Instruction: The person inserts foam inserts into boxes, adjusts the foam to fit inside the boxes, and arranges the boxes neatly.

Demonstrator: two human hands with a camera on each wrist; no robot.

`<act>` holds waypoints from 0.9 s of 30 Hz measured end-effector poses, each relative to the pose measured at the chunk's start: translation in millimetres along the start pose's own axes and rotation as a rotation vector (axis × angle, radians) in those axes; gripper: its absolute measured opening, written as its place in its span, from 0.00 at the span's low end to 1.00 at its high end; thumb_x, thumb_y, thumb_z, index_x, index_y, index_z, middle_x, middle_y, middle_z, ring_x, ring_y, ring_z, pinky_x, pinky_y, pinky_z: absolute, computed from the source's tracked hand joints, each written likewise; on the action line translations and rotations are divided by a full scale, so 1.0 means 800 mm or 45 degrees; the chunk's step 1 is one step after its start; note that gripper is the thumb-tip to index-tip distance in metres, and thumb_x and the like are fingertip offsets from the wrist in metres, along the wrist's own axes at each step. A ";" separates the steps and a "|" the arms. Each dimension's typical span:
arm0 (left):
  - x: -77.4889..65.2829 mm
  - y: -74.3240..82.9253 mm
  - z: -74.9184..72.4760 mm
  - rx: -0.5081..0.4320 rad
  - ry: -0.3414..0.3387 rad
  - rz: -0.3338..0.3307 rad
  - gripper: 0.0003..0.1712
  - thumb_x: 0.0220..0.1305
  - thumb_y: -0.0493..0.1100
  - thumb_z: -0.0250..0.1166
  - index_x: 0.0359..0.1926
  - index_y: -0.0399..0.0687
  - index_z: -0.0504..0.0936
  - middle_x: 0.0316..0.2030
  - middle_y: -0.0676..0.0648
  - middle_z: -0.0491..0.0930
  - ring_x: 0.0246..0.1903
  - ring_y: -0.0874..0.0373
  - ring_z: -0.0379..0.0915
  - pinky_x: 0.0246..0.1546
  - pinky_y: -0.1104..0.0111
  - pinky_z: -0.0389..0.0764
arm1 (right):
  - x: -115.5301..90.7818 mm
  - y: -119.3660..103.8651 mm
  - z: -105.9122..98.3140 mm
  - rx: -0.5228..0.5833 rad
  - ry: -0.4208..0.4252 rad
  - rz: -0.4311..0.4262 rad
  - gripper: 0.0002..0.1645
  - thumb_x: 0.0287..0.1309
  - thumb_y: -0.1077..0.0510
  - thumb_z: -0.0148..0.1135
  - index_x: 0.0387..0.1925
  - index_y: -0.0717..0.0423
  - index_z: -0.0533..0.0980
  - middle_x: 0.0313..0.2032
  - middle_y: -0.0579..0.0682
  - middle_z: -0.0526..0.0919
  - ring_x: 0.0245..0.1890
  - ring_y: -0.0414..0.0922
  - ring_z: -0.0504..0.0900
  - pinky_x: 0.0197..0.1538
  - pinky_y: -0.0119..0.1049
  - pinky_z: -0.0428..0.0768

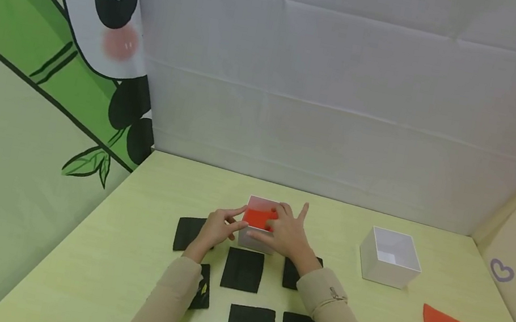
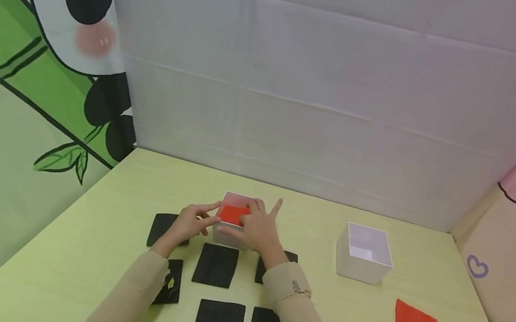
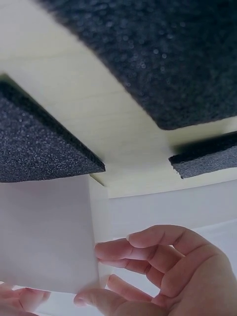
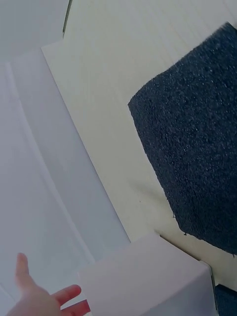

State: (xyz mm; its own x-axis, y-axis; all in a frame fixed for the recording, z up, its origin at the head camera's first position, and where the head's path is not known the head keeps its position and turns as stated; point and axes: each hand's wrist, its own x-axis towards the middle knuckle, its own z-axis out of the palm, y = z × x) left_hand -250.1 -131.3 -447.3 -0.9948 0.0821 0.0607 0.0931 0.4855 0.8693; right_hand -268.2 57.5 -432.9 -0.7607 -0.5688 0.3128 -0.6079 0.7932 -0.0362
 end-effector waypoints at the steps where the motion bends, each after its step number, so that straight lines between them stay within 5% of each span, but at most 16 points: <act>1: 0.000 0.000 0.000 0.000 0.000 -0.003 0.29 0.55 0.44 0.64 0.59 0.51 0.70 0.23 0.47 0.76 0.19 0.46 0.75 0.17 0.69 0.60 | 0.000 0.001 0.001 -0.013 0.010 0.005 0.32 0.49 0.27 0.47 0.20 0.45 0.81 0.48 0.50 0.72 0.55 0.49 0.63 0.51 0.70 0.38; 13: 0.002 -0.001 -0.001 0.000 -0.012 -0.026 0.28 0.56 0.43 0.64 0.59 0.52 0.70 0.25 0.45 0.77 0.19 0.46 0.75 0.17 0.69 0.60 | -0.001 -0.001 0.006 -0.041 -0.115 0.083 0.36 0.49 0.25 0.44 0.18 0.48 0.81 0.56 0.53 0.66 0.62 0.54 0.53 0.50 0.70 0.33; 27: 0.003 -0.003 0.002 0.035 0.010 -0.035 0.28 0.56 0.45 0.63 0.59 0.53 0.70 0.23 0.47 0.75 0.18 0.48 0.75 0.17 0.69 0.60 | -0.003 0.012 0.000 -0.254 -0.037 0.112 0.40 0.47 0.23 0.42 0.24 0.51 0.82 0.53 0.55 0.70 0.61 0.55 0.55 0.53 0.68 0.35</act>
State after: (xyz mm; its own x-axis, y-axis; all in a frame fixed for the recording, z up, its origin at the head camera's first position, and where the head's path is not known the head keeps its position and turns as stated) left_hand -252.3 -130.9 -450.2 -0.9973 0.0613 0.0411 0.0668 0.5115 0.8567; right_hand -272.2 66.5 -433.8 -0.8168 -0.4993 0.2891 -0.4841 0.8657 0.1274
